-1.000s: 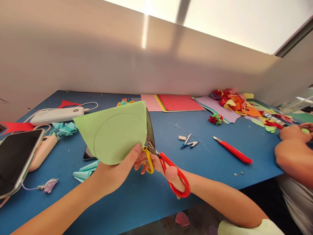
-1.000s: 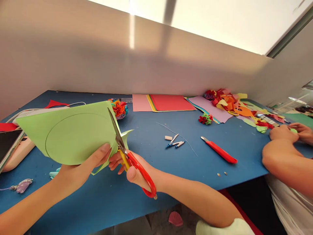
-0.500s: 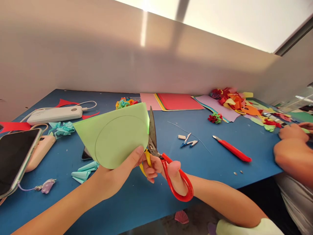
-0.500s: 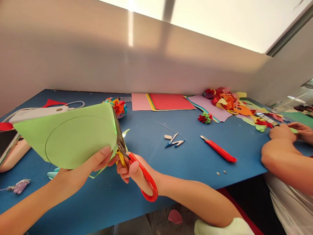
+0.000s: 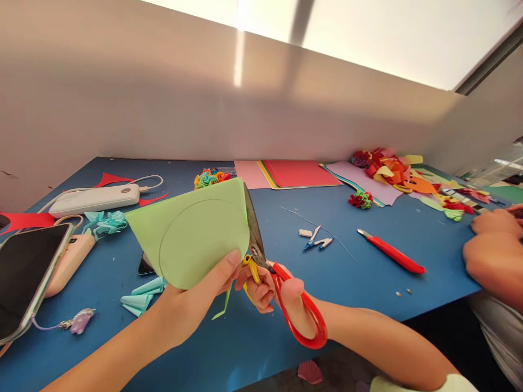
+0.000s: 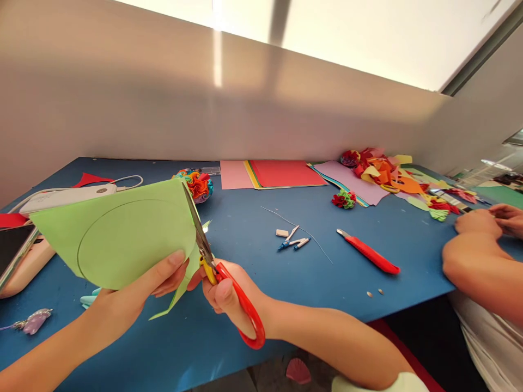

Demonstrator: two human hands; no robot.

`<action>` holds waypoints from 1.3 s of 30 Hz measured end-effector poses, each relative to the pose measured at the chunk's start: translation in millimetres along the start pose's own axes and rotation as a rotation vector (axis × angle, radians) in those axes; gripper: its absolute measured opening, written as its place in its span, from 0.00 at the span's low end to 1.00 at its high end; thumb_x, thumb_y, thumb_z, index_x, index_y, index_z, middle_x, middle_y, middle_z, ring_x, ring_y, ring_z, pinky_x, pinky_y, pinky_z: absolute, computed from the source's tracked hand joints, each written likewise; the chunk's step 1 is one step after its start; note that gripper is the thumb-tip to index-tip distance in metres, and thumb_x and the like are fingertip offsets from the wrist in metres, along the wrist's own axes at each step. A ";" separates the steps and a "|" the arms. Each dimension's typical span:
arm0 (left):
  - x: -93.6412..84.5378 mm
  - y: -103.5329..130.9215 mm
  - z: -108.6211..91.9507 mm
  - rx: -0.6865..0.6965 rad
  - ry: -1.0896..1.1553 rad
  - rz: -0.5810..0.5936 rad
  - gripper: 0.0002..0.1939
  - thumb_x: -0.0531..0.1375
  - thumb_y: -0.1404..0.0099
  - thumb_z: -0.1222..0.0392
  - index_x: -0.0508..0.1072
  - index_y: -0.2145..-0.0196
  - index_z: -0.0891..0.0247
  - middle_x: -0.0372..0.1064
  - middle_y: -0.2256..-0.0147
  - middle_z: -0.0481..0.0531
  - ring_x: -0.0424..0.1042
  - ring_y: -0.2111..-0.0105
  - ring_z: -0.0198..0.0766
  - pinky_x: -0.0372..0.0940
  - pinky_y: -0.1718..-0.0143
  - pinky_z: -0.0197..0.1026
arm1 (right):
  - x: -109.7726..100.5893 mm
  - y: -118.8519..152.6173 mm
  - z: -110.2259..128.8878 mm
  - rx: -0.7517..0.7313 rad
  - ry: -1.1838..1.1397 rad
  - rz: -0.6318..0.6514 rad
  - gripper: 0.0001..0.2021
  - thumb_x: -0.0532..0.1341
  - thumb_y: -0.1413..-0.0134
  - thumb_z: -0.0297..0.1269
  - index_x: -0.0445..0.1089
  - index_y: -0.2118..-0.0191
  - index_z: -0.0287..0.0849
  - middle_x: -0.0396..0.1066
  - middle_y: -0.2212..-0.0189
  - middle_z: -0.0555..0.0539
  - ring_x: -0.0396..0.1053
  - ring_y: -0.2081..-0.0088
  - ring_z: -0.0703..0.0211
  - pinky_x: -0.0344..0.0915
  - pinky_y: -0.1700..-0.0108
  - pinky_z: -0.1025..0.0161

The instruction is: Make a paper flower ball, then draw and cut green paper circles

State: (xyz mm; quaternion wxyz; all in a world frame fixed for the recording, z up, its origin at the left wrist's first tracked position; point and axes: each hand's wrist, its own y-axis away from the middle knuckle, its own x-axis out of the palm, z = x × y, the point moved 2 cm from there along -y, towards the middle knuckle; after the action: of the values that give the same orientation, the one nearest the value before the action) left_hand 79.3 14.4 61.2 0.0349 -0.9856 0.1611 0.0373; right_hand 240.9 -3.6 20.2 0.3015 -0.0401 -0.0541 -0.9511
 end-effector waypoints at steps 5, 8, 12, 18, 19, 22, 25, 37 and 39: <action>-0.3 1.1 -0.5 -0.017 0.001 0.047 0.19 0.57 0.37 0.55 0.61 0.83 0.61 0.49 0.83 0.42 0.51 0.82 0.29 0.58 0.79 0.32 | 1.1 1.9 4.7 -0.078 -0.019 -0.012 0.42 0.49 0.64 0.78 0.64 0.63 0.39 0.50 0.77 0.55 0.48 0.76 0.67 0.53 0.74 0.65; -1.1 0.7 0.5 -0.023 0.006 0.041 0.20 0.57 0.37 0.55 0.60 0.83 0.61 0.48 0.83 0.42 0.50 0.82 0.29 0.57 0.79 0.32 | 0.5 0.6 -0.1 -0.072 -0.037 -0.030 0.42 0.50 0.65 0.78 0.64 0.62 0.38 0.50 0.78 0.56 0.48 0.77 0.69 0.52 0.75 0.66; -1.6 -0.7 -0.1 -0.040 0.026 0.037 0.20 0.58 0.38 0.55 0.59 0.84 0.62 0.49 0.83 0.42 0.50 0.82 0.29 0.55 0.80 0.34 | -1.8 -2.7 -9.4 -0.054 -0.065 -0.044 0.43 0.52 0.67 0.78 0.64 0.62 0.38 0.48 0.80 0.57 0.48 0.79 0.70 0.48 0.78 0.68; 1.4 -3.2 -6.4 -0.056 0.083 0.022 0.22 0.59 0.40 0.54 0.55 0.85 0.61 0.46 0.84 0.42 0.47 0.83 0.29 0.49 0.82 0.35 | -2.7 -1.5 -7.1 -0.099 -0.091 -0.047 0.39 0.55 0.64 0.74 0.65 0.63 0.38 0.48 0.80 0.58 0.44 0.79 0.71 0.44 0.78 0.70; 1.8 -3.5 -6.9 -0.059 0.092 0.041 0.22 0.59 0.40 0.53 0.54 0.85 0.61 0.45 0.84 0.42 0.47 0.83 0.29 0.48 0.82 0.36 | -2.7 -0.6 -6.2 -0.103 -0.090 -0.047 0.38 0.55 0.63 0.74 0.65 0.63 0.38 0.49 0.79 0.57 0.44 0.79 0.71 0.44 0.78 0.69; 0.7 -3.2 -6.3 -0.069 0.108 0.093 0.22 0.57 0.38 0.53 0.54 0.85 0.61 0.44 0.85 0.42 0.46 0.84 0.29 0.46 0.82 0.36 | -3.0 1.7 -6.1 -0.106 -0.104 -0.046 0.36 0.56 0.59 0.72 0.65 0.64 0.38 0.49 0.80 0.57 0.44 0.79 0.71 0.43 0.78 0.69; -2.1 -1.2 -4.3 -0.090 0.115 0.099 0.23 0.56 0.37 0.53 0.53 0.85 0.61 0.44 0.84 0.42 0.46 0.83 0.29 0.46 0.82 0.36 | -3.5 2.4 -8.6 -0.095 -0.111 -0.049 0.33 0.58 0.57 0.69 0.65 0.64 0.38 0.49 0.81 0.58 0.43 0.79 0.71 0.43 0.78 0.69; -6.9 -3.0 0.4 -0.154 0.142 0.036 0.26 0.61 0.43 0.50 0.49 0.86 0.60 0.40 0.85 0.40 0.44 0.84 0.28 0.43 0.82 0.36 | -6.0 0.4 -5.1 -0.028 -0.126 -0.105 0.35 0.60 0.65 0.70 0.64 0.67 0.38 0.48 0.83 0.60 0.44 0.81 0.73 0.41 0.79 0.69; -8.0 -3.6 0.8 -0.157 0.153 0.062 0.26 0.60 0.42 0.48 0.49 0.86 0.60 0.39 0.85 0.40 0.43 0.84 0.28 0.42 0.82 0.37 | -6.3 0.3 -5.6 -0.028 -0.137 -0.107 0.35 0.60 0.66 0.70 0.64 0.68 0.38 0.48 0.83 0.60 0.43 0.81 0.73 0.41 0.80 0.69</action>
State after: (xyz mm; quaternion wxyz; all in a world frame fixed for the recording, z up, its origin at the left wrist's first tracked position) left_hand 72.8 20.4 61.3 -0.0559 -0.9799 0.1901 -0.0243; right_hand 245.9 -1.0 14.0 0.2452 -0.1062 -0.0635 -0.9615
